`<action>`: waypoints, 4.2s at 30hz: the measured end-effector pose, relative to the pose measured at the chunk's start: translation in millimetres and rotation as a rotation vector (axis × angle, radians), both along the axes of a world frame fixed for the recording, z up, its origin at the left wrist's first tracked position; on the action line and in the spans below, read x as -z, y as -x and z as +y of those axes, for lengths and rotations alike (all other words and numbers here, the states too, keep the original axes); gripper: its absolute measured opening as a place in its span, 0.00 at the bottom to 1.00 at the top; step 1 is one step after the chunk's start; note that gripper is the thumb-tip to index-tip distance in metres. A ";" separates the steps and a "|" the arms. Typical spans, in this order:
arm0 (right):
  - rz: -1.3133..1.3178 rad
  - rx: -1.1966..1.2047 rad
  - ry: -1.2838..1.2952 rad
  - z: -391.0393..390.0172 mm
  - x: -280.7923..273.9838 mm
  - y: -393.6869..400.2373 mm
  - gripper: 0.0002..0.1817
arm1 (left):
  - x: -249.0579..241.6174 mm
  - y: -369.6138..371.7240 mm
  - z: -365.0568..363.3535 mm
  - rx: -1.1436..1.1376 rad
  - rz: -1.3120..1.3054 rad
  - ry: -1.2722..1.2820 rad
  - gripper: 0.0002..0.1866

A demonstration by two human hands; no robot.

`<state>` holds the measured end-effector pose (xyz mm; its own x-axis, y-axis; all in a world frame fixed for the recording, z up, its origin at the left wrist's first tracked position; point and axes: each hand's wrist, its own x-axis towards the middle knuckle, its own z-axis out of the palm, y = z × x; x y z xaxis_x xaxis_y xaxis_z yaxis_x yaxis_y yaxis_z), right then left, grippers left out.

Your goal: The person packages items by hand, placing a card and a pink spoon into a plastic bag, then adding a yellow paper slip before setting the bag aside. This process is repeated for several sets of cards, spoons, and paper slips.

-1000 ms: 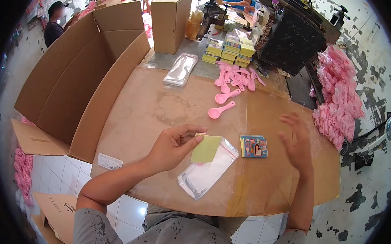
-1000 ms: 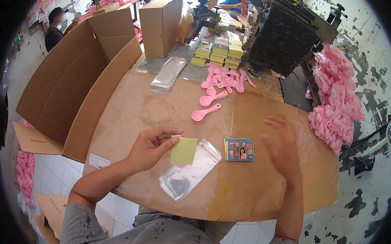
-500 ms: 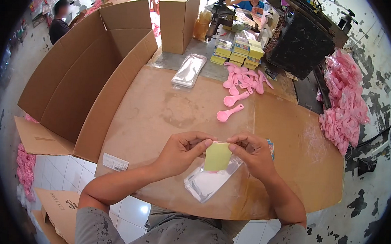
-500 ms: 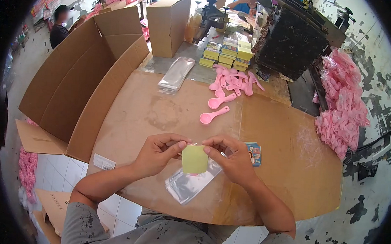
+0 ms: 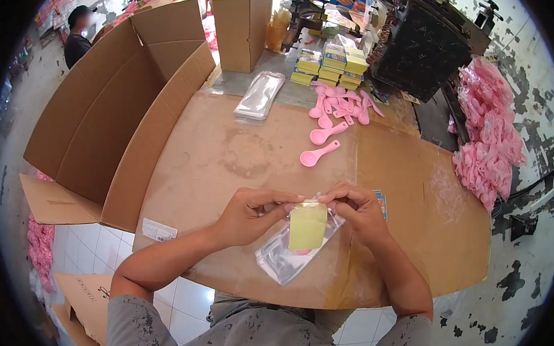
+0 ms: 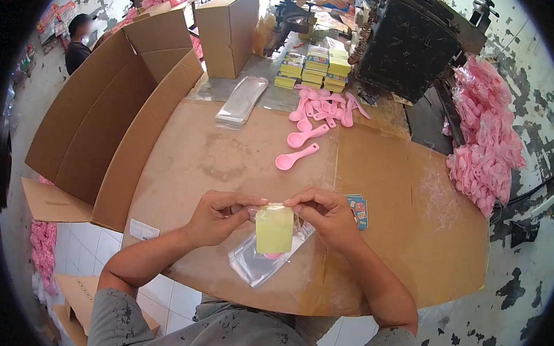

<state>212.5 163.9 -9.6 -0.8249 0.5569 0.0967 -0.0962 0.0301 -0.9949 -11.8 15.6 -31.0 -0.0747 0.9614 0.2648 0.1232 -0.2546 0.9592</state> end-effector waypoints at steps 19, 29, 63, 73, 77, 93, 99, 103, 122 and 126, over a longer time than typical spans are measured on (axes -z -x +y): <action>-0.122 -0.020 0.099 5.8 4.6 -6.2 0.16 | 3.3 -4.6 6.5 0.059 -0.293 0.271 0.16; -0.251 -0.141 -0.133 -1.8 -3.7 -10.1 0.18 | -5.2 -2.7 3.2 -0.031 -0.261 0.177 0.17; -0.317 0.286 -0.526 53.9 -4.0 -92.5 0.11 | 7.9 -22.6 14.1 -0.177 0.414 0.112 0.12; -0.281 0.107 -1.059 5.4 11.5 -45.8 0.15 | 7.9 -16.5 14.2 -0.152 0.098 0.338 0.08; -0.264 0.020 -0.851 5.1 -2.5 -53.0 0.14 | 16.2 -21.2 15.4 -0.175 0.166 0.189 0.09; -0.181 -0.132 -0.883 -5.0 13.6 -39.1 0.15 | 18.6 -1.4 17.5 -0.050 -0.219 0.180 0.07; -0.228 0.075 -0.629 -11.6 -0.8 -43.6 0.14 | -6.7 0.2 10.9 0.107 -0.460 0.308 0.12; -0.029 0.385 -0.128 -12.7 5.9 -38.6 0.13 | -7.2 -11.7 8.7 0.080 -0.295 0.305 0.16; -0.045 0.371 -0.233 -30.7 11.8 -21.2 0.10 | -2.5 -24.5 0.1 0.126 -0.147 0.261 0.24; -0.080 0.089 -0.602 -25.9 -0.7 -12.3 0.08 | -9.8 -17.8 -1.5 0.111 -0.202 0.294 0.24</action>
<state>224.8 138.0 -9.0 -0.7952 0.4911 0.3556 0.0068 0.5937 -0.8047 6.0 14.1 -21.1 0.0113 0.9994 -0.0336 -0.0884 0.0345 0.9955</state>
